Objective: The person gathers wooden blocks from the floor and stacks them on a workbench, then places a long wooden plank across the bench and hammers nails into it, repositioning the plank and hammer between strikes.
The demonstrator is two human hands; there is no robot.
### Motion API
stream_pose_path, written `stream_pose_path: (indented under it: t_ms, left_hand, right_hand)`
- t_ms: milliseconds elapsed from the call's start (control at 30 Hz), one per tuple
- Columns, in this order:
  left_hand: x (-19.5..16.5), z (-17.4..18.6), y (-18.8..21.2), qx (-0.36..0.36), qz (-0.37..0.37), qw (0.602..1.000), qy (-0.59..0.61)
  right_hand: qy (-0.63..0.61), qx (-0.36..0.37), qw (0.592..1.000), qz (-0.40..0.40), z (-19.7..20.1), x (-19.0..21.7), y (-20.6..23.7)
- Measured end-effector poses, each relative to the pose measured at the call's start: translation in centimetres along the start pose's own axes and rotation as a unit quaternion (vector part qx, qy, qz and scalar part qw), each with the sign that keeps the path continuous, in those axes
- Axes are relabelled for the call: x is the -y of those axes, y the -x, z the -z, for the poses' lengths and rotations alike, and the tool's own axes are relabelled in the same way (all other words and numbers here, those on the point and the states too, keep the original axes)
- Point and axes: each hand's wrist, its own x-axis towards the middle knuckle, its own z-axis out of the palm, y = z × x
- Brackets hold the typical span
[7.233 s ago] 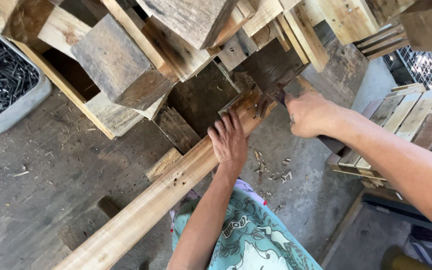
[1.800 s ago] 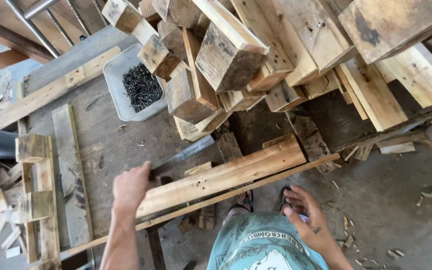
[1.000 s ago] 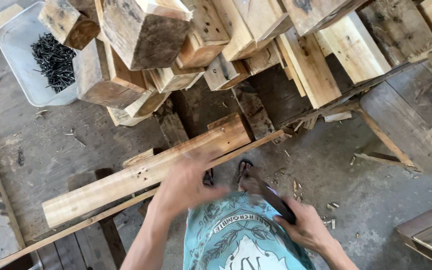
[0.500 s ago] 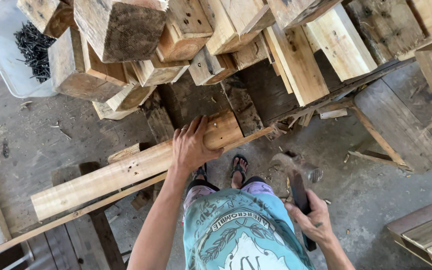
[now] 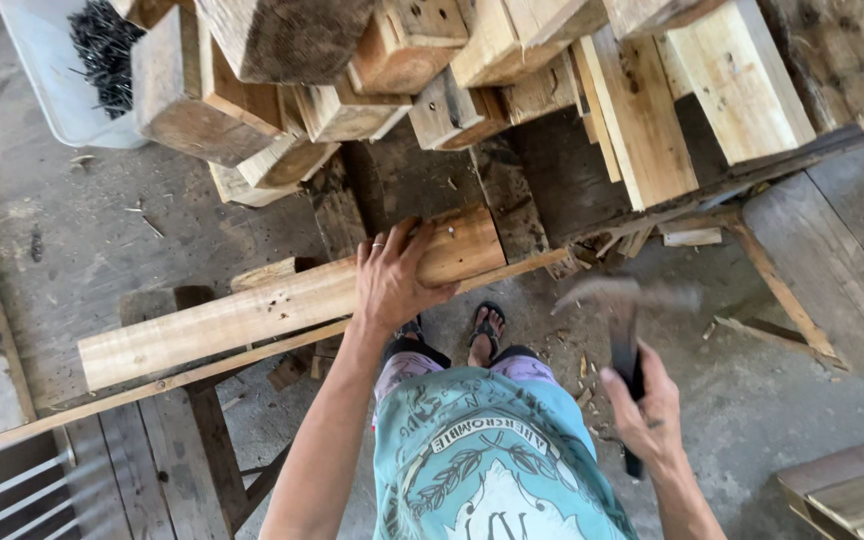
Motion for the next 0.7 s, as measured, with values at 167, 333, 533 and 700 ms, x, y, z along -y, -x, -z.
stream_pose_path:
  t_ms: [167, 333, 533, 700]
  left_hand:
    - [0.3, -0.2, 0.0, -0.017, -0.015, 1.000, -0.002]
    - [0.4, -0.2, 0.0, -0.010, -0.007, 1.000, 0.003]
    - [1.2, -1.1, -0.1, -0.015, -0.018, 1.000, 0.015]
    - [1.3, -0.1, -0.2, -0.020, -0.014, 0.999, 0.029]
  right_hand:
    - [-0.133, 0.044, 0.981, -0.131, -1.2, -0.2, -0.5]
    - [-0.241, 0.041, 0.963, -0.113, -0.5, -0.1, -0.6]
    - [-0.163, 0.033, 0.979, -0.116, 0.0, -1.7, -0.3]
    - [-0.130, 0.045, 0.984, -0.117, -0.7, -6.1, 1.0]
